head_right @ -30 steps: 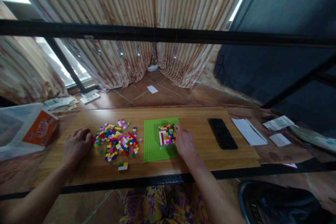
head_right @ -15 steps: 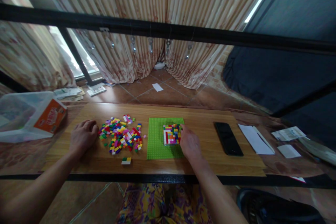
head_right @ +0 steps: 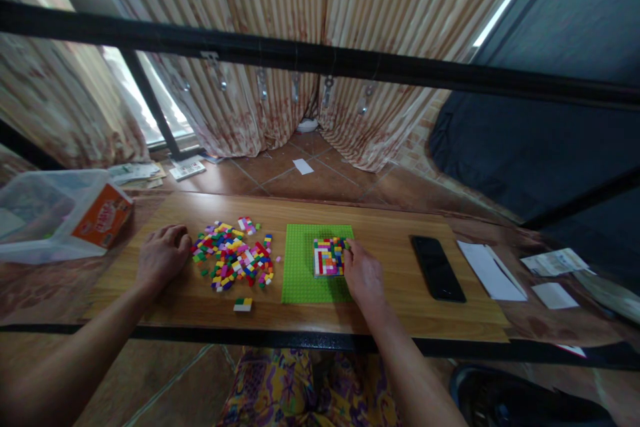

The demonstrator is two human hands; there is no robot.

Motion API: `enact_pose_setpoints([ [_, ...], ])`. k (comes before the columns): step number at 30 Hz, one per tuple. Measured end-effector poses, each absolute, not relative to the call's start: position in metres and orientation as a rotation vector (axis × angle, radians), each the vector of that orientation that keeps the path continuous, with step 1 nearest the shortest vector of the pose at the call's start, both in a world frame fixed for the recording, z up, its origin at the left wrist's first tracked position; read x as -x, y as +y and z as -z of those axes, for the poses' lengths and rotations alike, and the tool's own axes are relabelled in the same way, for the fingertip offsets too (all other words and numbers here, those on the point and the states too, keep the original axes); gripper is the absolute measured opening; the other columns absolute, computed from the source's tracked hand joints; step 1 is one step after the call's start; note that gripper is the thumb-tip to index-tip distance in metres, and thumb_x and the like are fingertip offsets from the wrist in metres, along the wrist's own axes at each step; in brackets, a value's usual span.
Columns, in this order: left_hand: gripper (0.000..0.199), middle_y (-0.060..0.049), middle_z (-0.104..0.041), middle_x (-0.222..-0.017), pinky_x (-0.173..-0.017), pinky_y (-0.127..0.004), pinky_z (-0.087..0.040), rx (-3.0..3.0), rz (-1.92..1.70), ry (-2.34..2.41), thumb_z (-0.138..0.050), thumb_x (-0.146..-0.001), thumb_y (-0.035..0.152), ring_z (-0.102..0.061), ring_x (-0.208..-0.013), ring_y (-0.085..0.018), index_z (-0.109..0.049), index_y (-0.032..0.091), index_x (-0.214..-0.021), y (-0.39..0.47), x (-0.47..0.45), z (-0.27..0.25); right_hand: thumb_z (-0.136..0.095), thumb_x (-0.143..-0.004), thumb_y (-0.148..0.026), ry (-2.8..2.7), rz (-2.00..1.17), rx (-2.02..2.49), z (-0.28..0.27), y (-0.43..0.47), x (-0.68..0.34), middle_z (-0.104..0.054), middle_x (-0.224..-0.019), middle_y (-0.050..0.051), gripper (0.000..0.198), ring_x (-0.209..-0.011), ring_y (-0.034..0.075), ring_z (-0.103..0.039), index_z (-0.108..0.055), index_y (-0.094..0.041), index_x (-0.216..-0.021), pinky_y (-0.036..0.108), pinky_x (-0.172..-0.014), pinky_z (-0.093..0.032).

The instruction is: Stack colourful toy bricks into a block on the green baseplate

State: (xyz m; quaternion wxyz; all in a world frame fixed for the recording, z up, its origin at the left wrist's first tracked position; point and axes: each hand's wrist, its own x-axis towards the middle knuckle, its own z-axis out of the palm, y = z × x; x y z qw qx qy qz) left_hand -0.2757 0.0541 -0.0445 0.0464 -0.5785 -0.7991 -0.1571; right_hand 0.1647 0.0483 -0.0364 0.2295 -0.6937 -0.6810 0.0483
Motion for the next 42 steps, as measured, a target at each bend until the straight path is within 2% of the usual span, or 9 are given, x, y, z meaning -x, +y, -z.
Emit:
enact_pose_setpoints([
  [6, 0.043, -0.012, -0.066, -0.128, -0.107, -0.042, -0.042, 1.764, 0.516, -2.437, -0.039, -0.092, 0.036, -0.057, -0.119, -0.032, -0.067, 0.017, -0.118, 0.053, 0.276, 0.046, -0.04, -0.094, -0.028, -1.955, -0.016, 1.931, 0.027, 0.047, -0.167, -0.078, -0.095, 0.013, 0.04, -0.079, 0.026, -0.073, -0.066, -0.017, -0.123, 0.035, -0.073, -0.05],
  [11, 0.043, -0.013, -0.066, -0.128, -0.105, -0.043, -0.043, 1.765, 0.513, -2.436, -0.039, -0.092, 0.037, -0.058, -0.118, -0.032, -0.068, 0.017, -0.118, 0.053, 0.275, 0.045, -0.043, -0.092, -0.024, -1.987, -0.047, 2.007, 0.018, 0.049, -0.167, -0.076, -0.081, 0.011, 0.036, -0.071, 0.027, -0.071, -0.062, -0.015, -0.121, 0.035, -0.067, -0.047],
  [17, 0.042, -0.012, -0.066, -0.127, -0.105, -0.042, -0.043, 1.765, 0.517, -2.437, -0.04, -0.092, 0.035, -0.058, -0.117, -0.032, -0.068, 0.017, -0.118, 0.054, 0.275, 0.045, -0.049, -0.09, -0.024, -2.017, -0.091, 1.993, 0.017, 0.055, -0.169, -0.076, -0.084, 0.011, 0.023, -0.073, 0.026, -0.071, -0.066, -0.018, -0.104, 0.034, -0.066, -0.047],
  [24, 0.042, -0.011, -0.065, -0.129, -0.107, -0.041, -0.041, 1.749, 0.537, -2.467, -0.041, -0.091, 0.037, -0.057, -0.119, -0.031, -0.068, 0.018, -0.117, 0.054, 0.276, 0.048, -0.048, -0.09, -0.026, -2.017, -0.04, 1.913, 0.027, 0.057, -0.174, -0.077, -0.085, 0.009, 0.027, -0.075, 0.026, -0.072, -0.069, -0.022, -0.107, 0.036, -0.07, -0.05],
  [29, 0.043, -0.012, -0.065, -0.129, -0.108, -0.04, -0.04, 1.757, 0.52, -2.439, -0.039, -0.092, 0.037, -0.057, -0.119, -0.031, -0.068, 0.017, -0.117, 0.054, 0.277, 0.05, -0.05, -0.091, -0.026, -2.02, -0.088, 1.966, 0.025, 0.057, -0.175, -0.077, -0.09, 0.012, 0.028, -0.077, 0.027, -0.072, -0.068, -0.018, -0.111, 0.036, -0.07, -0.049],
  [34, 0.043, -0.013, -0.065, -0.129, -0.108, -0.041, -0.04, 1.772, 0.529, -2.442, -0.039, -0.092, 0.035, -0.058, -0.118, -0.031, -0.067, 0.016, -0.119, 0.054, 0.276, 0.049, -0.051, -0.092, -0.029, -2.01, -0.129, 1.963, 0.023, 0.056, -0.176, -0.077, -0.093, 0.012, 0.024, -0.077, 0.026, -0.071, -0.068, -0.018, -0.104, 0.035, -0.068, -0.048],
  [42, 0.042, -0.013, -0.065, -0.13, -0.108, -0.042, -0.04, 1.766, 0.548, -2.429, -0.04, -0.093, 0.035, -0.056, -0.119, -0.032, -0.068, 0.016, -0.119, 0.054, 0.276, 0.05, -0.044, -0.094, -0.035, -2.003, -0.078, 1.84, 0.031, 0.053, -0.178, -0.078, -0.092, 0.01, 0.034, -0.079, 0.025, -0.072, -0.074, -0.02, -0.101, 0.035, -0.072, -0.051],
])
